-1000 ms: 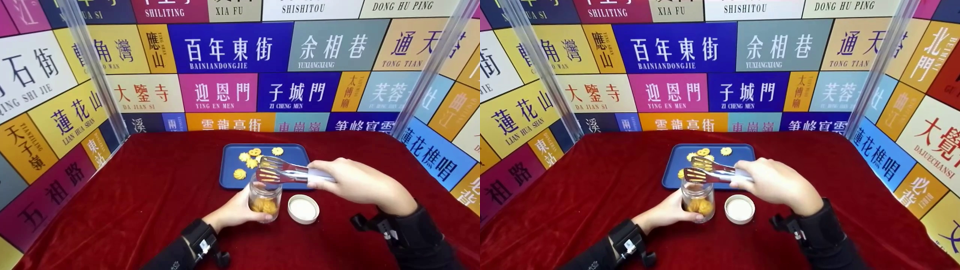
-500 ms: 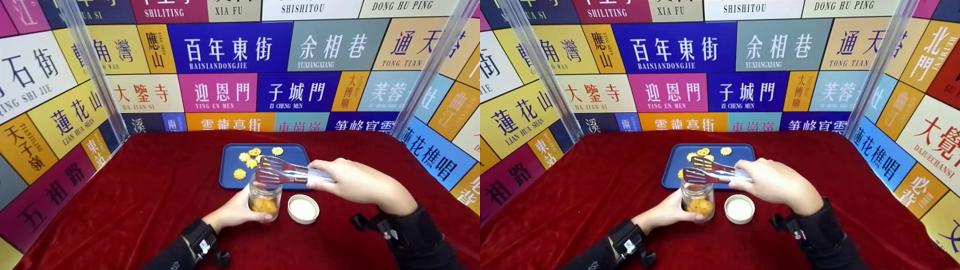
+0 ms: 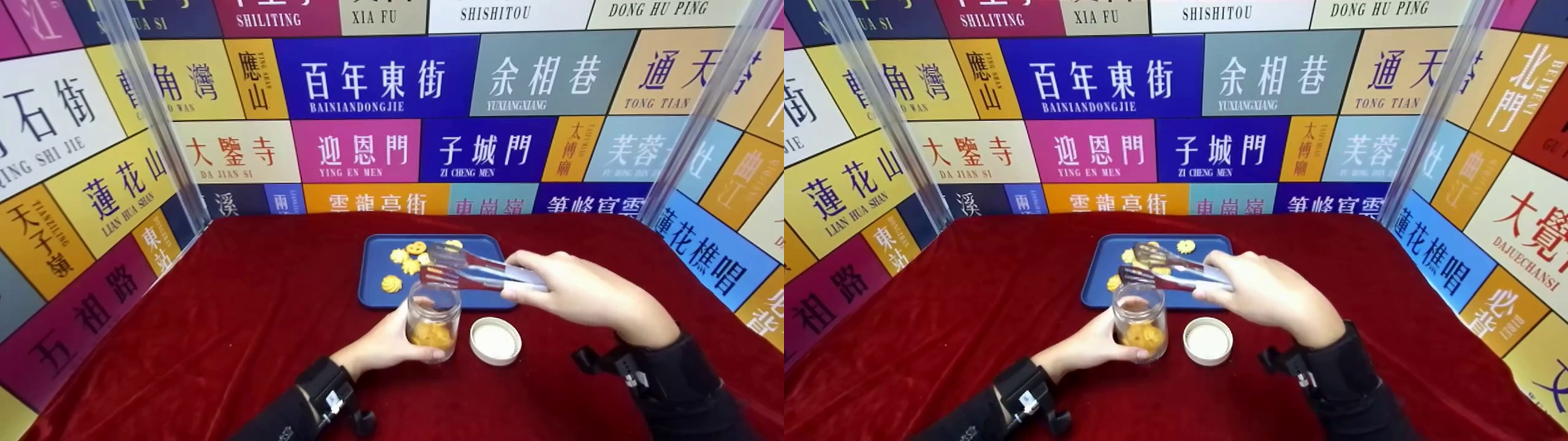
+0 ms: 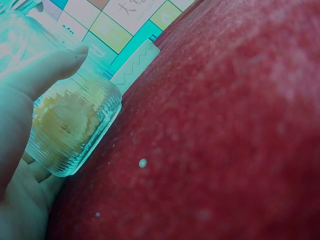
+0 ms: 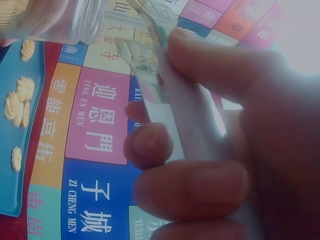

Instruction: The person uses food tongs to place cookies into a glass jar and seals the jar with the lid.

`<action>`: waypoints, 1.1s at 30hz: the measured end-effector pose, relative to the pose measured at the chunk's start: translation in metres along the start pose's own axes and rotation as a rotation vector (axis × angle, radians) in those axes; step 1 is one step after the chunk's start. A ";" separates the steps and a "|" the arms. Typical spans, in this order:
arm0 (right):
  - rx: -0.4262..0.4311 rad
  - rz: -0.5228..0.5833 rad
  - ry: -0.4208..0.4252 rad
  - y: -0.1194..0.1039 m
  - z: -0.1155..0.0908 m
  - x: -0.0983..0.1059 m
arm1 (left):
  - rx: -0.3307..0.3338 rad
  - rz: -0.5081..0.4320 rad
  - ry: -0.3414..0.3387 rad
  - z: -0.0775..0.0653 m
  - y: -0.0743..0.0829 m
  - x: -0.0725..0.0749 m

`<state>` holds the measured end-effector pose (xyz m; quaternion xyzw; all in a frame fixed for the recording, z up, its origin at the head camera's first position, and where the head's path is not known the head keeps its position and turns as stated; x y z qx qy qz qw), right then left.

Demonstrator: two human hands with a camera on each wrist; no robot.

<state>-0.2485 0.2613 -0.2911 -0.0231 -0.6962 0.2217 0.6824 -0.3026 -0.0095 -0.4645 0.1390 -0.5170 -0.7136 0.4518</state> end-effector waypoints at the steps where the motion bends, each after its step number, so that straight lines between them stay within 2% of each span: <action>1: -0.006 0.007 0.013 0.001 0.001 0.001 | 0.000 -0.002 0.001 0.000 0.000 0.000; 4: -0.026 0.015 0.072 0.007 0.005 0.002 | -0.004 -0.006 0.002 0.000 0.001 0.000; 9: -0.113 0.039 0.150 0.025 0.017 0.003 | -0.013 -0.001 -0.001 0.000 0.001 0.000; 15: -0.198 0.073 0.189 0.051 0.032 -0.003 | -0.027 0.001 -0.006 0.000 0.000 0.001; 25: -0.273 0.068 0.129 0.091 0.057 -0.027 | -0.023 -0.001 -0.004 0.000 0.001 0.000; 30: -0.302 0.069 0.081 0.098 0.070 -0.045 | -0.020 -0.014 -0.002 0.000 0.001 0.000; 33: -0.328 0.108 0.046 0.098 0.078 -0.054 | -0.019 -0.017 -0.006 0.001 0.001 -0.001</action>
Point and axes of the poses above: each hand's wrist, its own z-axis towards the middle knuckle, its own x-axis out of the back of the hand, y = z × x, the point moved 3 cm from there along z, towards the middle knuckle, and after that the axes turned 14 degrees about -x, right-handed, at the moved point
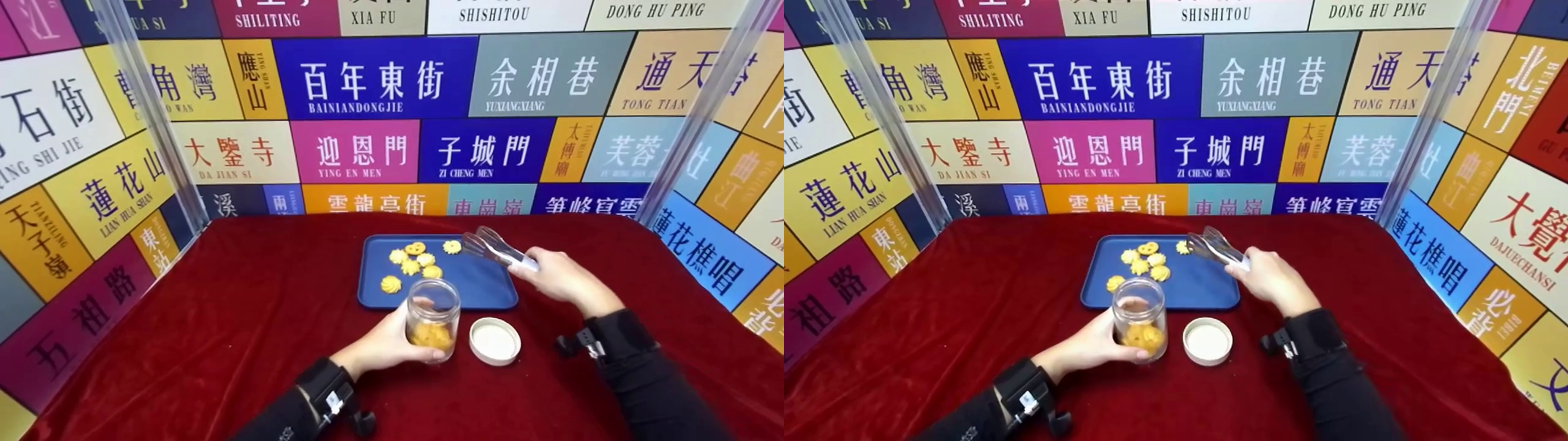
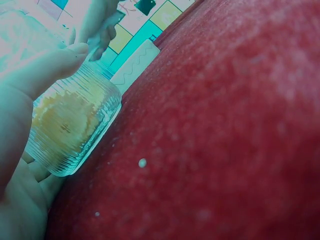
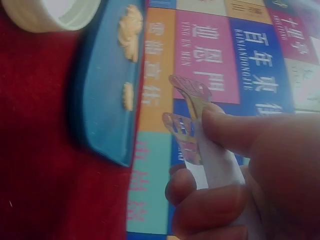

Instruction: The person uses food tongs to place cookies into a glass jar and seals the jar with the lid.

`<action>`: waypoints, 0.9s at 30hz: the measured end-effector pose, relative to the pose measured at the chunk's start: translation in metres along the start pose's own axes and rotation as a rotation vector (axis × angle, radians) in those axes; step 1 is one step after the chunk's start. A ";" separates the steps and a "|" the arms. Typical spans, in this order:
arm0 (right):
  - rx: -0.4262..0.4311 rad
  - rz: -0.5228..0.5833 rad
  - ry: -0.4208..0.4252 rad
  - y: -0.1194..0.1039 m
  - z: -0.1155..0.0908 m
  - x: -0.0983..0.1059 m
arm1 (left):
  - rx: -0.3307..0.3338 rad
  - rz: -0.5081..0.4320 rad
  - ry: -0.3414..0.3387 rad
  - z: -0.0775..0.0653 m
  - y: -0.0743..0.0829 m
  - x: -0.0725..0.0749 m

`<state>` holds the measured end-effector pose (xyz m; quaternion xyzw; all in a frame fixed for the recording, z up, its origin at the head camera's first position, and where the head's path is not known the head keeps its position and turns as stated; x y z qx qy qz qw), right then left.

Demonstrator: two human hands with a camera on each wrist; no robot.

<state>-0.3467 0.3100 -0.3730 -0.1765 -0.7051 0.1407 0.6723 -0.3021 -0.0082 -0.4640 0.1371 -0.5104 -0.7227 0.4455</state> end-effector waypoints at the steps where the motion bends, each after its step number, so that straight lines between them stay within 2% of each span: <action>1: -0.010 0.014 -0.016 -0.001 0.004 -0.004 | 0.002 0.002 0.000 0.000 0.000 0.000; 5: -0.054 0.063 -0.067 -0.004 0.022 -0.016 | 0.003 0.002 0.000 0.000 0.000 -0.001; 12: -0.120 -0.014 -0.089 -0.022 0.052 -0.029 | 0.007 0.028 -0.001 -0.001 0.000 0.002; 18: -0.151 -0.104 -0.082 -0.035 0.061 -0.037 | 0.011 0.041 0.005 -0.002 0.000 0.003; 27: -0.121 -0.200 -0.031 -0.040 0.061 -0.044 | -0.003 0.020 0.002 -0.001 0.000 0.002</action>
Point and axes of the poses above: each hand's wrist, its own z-axis towards the middle knuckle, its own x-axis out of the back of the hand, y = z × x, the point moved 3 cm from there along z, towards the middle knuckle, and after that the axes turned 14 degrees about -x, right-handed, at the moved point
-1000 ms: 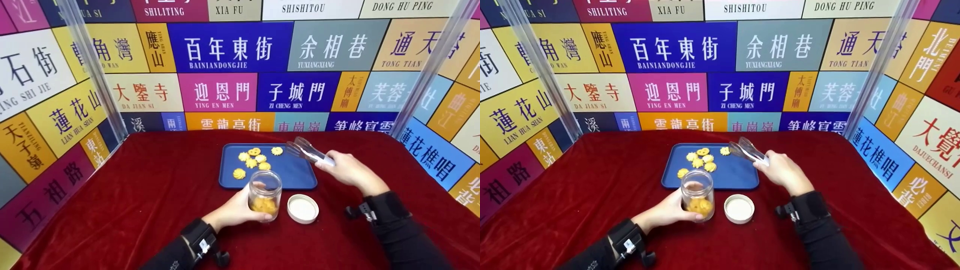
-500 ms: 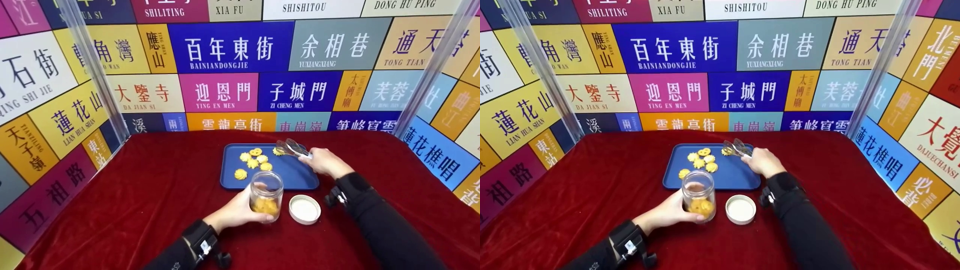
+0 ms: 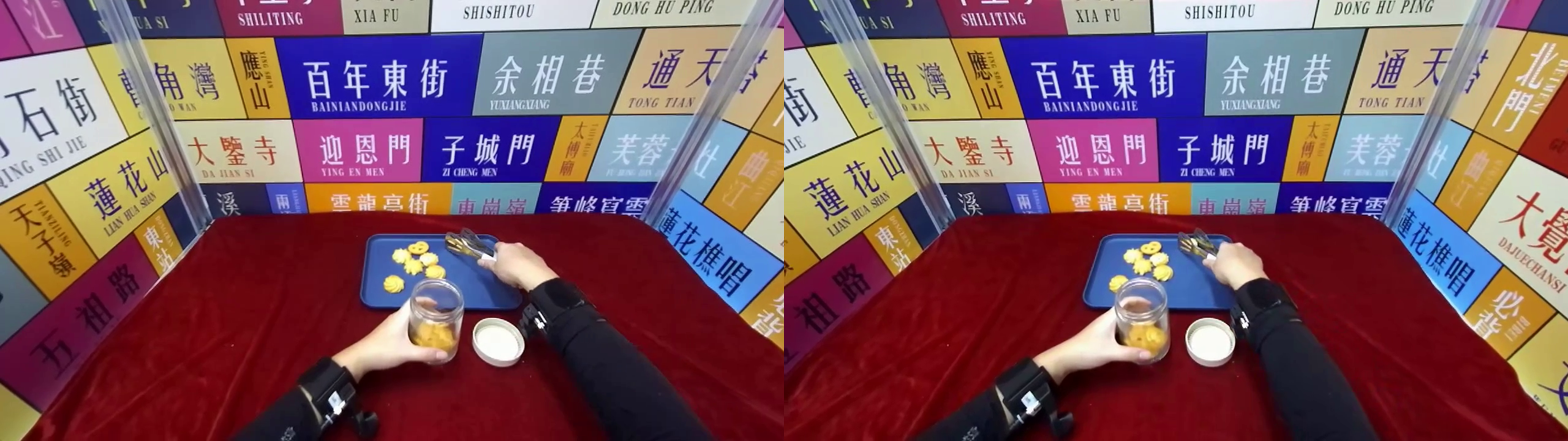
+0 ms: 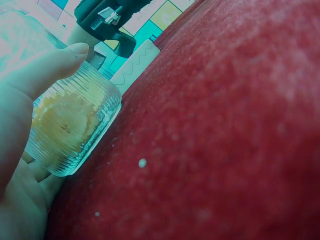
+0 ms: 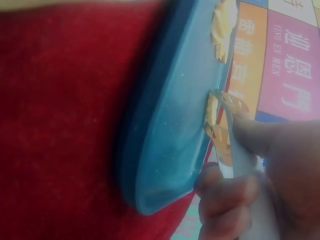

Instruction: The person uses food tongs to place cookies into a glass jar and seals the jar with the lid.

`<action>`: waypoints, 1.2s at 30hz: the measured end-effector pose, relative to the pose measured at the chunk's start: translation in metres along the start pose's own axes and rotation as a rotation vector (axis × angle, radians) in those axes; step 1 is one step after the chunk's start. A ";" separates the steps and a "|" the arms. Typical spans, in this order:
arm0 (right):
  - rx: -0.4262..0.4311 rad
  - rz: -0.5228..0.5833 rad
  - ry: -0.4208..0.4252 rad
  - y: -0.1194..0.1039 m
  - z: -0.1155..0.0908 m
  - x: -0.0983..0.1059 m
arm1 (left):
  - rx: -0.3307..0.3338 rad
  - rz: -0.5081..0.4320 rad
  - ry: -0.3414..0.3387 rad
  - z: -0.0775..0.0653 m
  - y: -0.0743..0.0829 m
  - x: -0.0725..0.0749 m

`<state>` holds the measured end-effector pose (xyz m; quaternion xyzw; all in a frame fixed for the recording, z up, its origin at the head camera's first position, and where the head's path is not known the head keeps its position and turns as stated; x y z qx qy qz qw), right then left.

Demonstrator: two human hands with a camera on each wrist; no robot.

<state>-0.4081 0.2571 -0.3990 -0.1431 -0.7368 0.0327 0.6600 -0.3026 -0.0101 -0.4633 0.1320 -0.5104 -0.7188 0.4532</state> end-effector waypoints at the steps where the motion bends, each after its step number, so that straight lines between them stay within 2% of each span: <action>1: 0.001 -0.005 0.005 0.000 0.000 0.000 | 0.000 0.000 0.001 0.000 0.000 0.000; 19: 0.030 -0.022 0.061 0.003 -0.008 0.004 | 0.004 -0.012 0.000 0.000 0.001 -0.001; 24: 0.028 -0.017 0.042 0.004 -0.011 0.007 | 0.010 -0.006 0.004 0.000 0.001 0.000; 31: -0.043 -0.023 -0.067 0.001 -0.014 0.005 | 0.022 0.001 0.009 -0.001 0.001 0.001; 36: -0.038 -0.061 -0.049 -0.001 -0.014 0.002 | 0.027 0.000 0.003 0.000 0.001 0.000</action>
Point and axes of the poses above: each hand's wrist, its own z-axis towards the middle knuckle, its own x-axis out of the back of the hand, y = z × x, the point moved 3 cm from there along z, towards the middle knuckle, and after that the axes turned 14 degrees about -x, right-handed, at the moved point
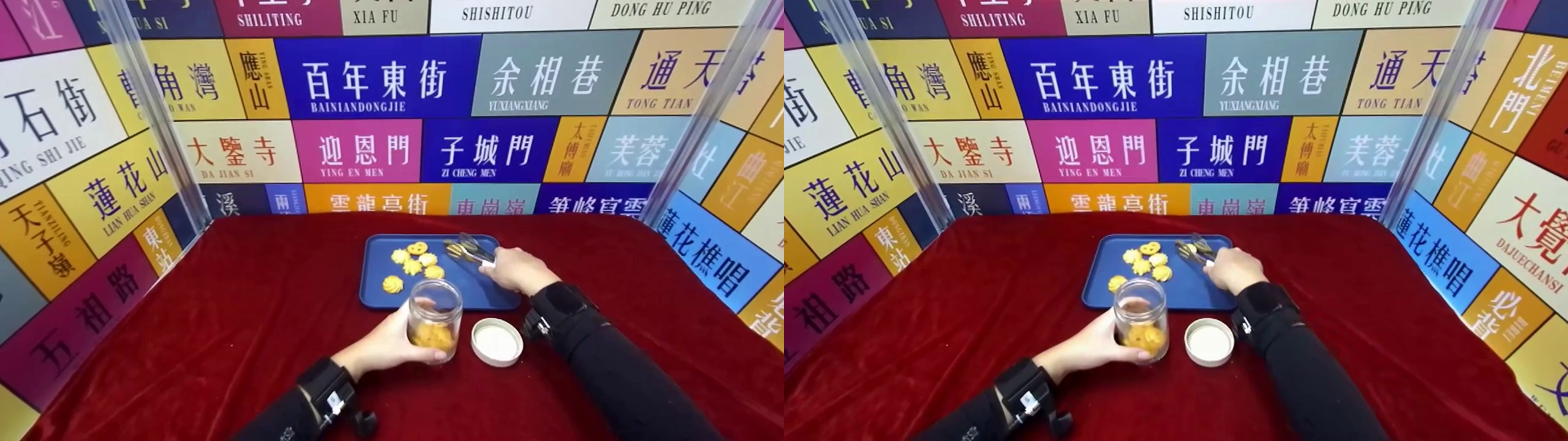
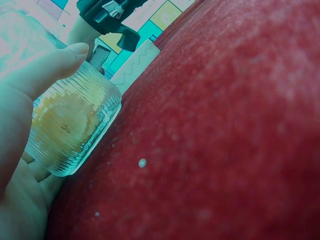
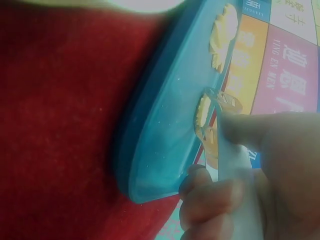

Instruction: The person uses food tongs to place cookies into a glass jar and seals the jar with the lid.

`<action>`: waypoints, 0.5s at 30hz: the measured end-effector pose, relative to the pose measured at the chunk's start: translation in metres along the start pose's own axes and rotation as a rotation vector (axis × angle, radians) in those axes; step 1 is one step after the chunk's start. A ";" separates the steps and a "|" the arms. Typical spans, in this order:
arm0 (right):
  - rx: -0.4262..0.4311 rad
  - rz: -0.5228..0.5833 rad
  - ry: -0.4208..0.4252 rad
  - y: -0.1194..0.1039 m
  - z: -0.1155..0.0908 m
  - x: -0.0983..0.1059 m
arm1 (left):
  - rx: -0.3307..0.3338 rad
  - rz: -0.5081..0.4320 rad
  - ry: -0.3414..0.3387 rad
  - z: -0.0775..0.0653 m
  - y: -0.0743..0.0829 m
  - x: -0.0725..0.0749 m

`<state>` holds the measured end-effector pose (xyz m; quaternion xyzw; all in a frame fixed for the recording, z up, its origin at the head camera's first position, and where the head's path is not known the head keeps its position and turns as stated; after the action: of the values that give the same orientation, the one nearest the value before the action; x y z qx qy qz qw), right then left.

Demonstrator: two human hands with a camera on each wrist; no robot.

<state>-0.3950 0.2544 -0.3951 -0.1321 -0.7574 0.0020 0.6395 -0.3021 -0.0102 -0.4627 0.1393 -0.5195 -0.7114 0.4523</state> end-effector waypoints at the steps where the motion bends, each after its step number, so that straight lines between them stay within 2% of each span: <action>1: 0.006 -0.009 0.013 0.000 0.000 0.000 | 0.001 0.003 -0.001 0.000 0.000 0.000; 6: 0.050 -0.037 0.079 -0.003 -0.001 0.002 | -0.001 0.014 0.000 0.001 0.000 0.000; 15: 0.115 0.001 0.129 0.005 -0.006 -0.002 | -0.011 0.006 -0.002 -0.001 0.001 0.001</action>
<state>-0.3876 0.2579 -0.3965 -0.0956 -0.7133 0.0373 0.6933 -0.3020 -0.0117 -0.4619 0.1346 -0.5162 -0.7132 0.4548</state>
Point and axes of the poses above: each hand's wrist, its own z-axis towards the middle knuckle, its own x-axis out of the back of the hand, y = z × x, the point moved 3 cm from there along z, towards the middle knuckle, and after that the axes turned 14 degrees about -x, right-handed, at the moved point
